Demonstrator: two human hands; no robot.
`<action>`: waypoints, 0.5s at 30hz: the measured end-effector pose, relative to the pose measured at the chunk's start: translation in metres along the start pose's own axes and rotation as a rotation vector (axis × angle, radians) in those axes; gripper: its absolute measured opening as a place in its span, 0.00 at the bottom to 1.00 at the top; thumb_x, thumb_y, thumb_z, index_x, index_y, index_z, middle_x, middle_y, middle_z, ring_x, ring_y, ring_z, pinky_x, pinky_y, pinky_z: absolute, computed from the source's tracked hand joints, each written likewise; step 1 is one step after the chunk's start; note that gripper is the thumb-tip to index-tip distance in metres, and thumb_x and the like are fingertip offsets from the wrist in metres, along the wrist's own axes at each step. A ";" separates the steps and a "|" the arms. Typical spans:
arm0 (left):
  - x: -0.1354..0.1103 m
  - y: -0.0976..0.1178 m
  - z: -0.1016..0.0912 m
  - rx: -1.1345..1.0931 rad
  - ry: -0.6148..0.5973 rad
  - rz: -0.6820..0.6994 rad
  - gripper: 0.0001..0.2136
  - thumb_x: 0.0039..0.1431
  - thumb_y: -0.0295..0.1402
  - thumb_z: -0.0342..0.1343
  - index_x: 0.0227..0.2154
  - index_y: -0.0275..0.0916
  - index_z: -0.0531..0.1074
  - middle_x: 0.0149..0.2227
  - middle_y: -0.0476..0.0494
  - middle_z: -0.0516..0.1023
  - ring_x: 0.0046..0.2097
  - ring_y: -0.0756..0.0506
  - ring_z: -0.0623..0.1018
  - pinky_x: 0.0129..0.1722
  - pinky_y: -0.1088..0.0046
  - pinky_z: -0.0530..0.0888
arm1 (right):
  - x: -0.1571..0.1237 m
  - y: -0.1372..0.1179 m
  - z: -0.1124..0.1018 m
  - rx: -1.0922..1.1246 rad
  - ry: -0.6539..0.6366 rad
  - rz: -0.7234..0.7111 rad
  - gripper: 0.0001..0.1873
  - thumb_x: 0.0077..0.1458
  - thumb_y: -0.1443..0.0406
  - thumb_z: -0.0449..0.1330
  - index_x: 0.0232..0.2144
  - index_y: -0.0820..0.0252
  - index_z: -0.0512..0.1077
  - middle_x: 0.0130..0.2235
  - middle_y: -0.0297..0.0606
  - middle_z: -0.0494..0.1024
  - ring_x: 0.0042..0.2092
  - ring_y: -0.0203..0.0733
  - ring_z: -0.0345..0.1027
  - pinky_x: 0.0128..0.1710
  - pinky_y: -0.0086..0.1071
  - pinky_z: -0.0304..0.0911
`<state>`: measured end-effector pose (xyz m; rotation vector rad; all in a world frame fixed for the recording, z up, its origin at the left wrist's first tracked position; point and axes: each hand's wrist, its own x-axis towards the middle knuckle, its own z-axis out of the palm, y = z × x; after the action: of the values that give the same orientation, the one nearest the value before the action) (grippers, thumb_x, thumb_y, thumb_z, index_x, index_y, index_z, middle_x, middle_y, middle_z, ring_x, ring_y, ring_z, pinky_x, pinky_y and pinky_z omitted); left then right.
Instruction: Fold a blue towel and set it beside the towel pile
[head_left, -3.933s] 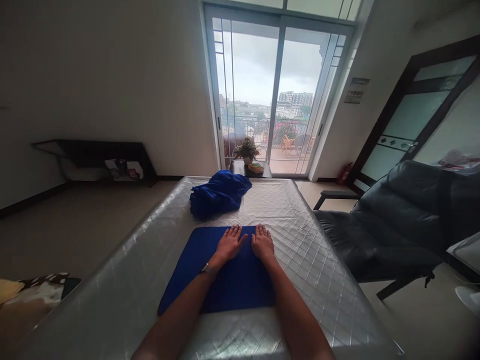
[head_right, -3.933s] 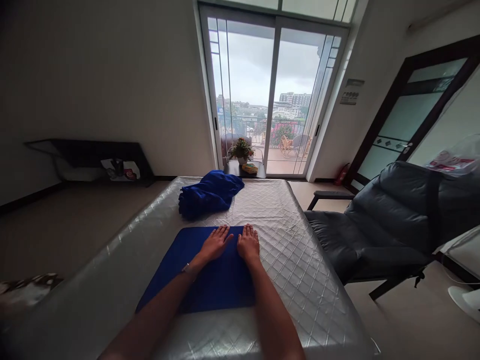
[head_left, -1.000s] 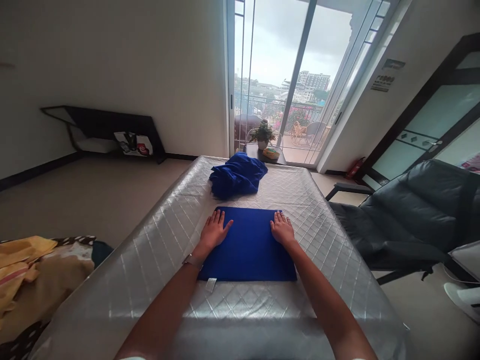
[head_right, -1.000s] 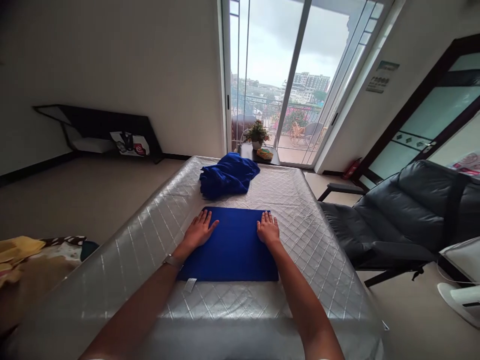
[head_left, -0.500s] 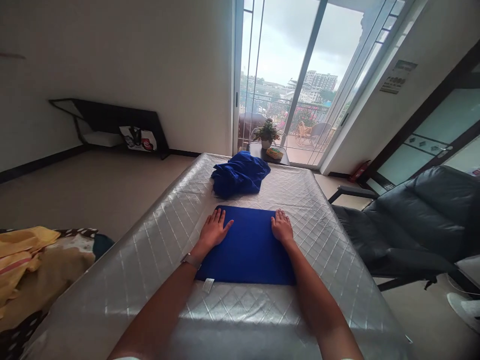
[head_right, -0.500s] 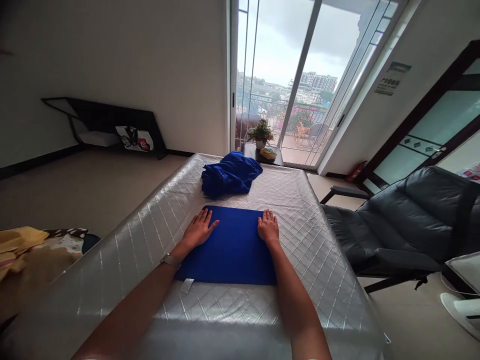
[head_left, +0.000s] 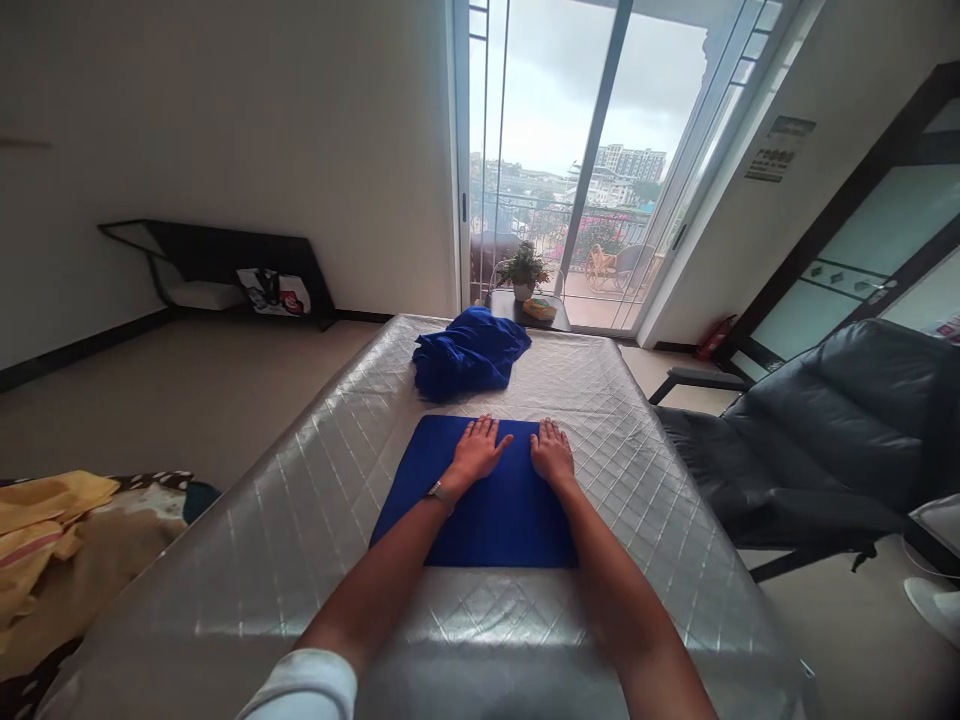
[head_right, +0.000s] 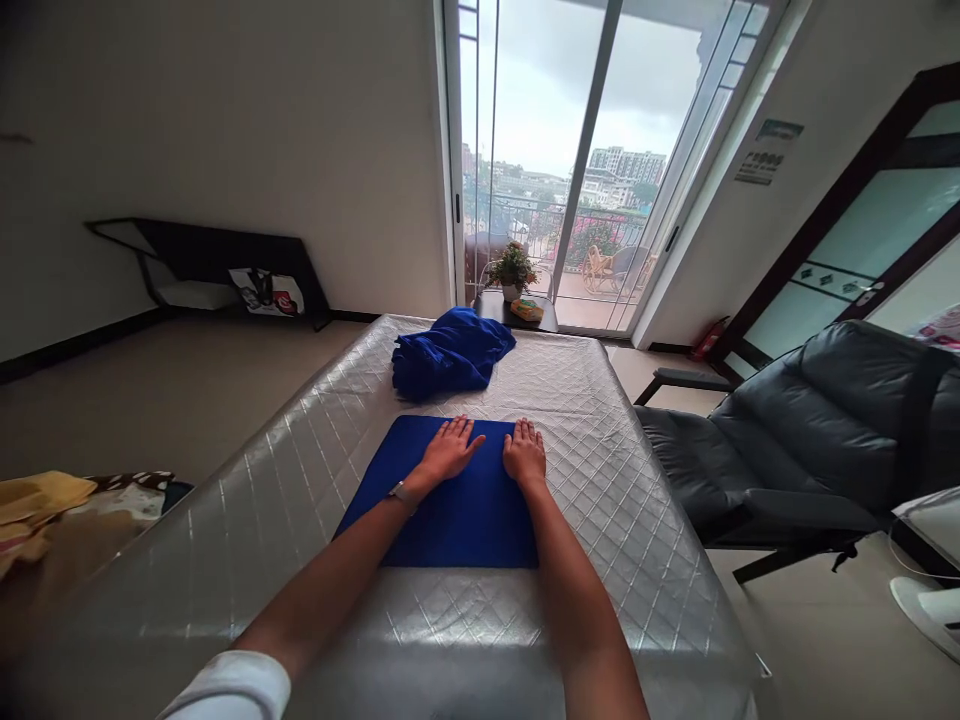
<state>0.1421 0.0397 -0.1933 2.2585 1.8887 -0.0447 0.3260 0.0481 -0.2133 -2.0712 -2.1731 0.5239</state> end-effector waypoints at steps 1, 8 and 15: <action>0.004 0.004 0.001 -0.007 -0.003 0.004 0.37 0.68 0.53 0.23 0.67 0.30 0.54 0.70 0.35 0.51 0.71 0.42 0.50 0.69 0.60 0.47 | 0.000 0.000 0.000 -0.001 0.001 0.000 0.33 0.68 0.58 0.36 0.69 0.72 0.48 0.71 0.45 0.46 0.71 0.42 0.34 0.68 0.39 0.30; -0.010 -0.070 -0.003 0.007 0.027 -0.149 0.35 0.69 0.53 0.28 0.67 0.33 0.53 0.70 0.33 0.52 0.70 0.39 0.52 0.68 0.55 0.48 | 0.000 -0.001 -0.001 -0.007 -0.001 0.003 0.33 0.68 0.58 0.36 0.69 0.71 0.48 0.71 0.44 0.46 0.71 0.41 0.35 0.68 0.38 0.30; -0.024 -0.117 -0.007 0.004 0.042 -0.227 0.36 0.68 0.54 0.30 0.68 0.31 0.51 0.69 0.32 0.52 0.70 0.35 0.53 0.66 0.54 0.52 | 0.001 -0.001 0.000 -0.022 -0.012 0.008 0.33 0.68 0.58 0.36 0.69 0.71 0.47 0.71 0.44 0.45 0.71 0.41 0.34 0.68 0.38 0.30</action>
<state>0.0221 0.0370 -0.1981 2.0513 2.1600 -0.0335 0.3246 0.0493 -0.2130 -2.0946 -2.1876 0.5172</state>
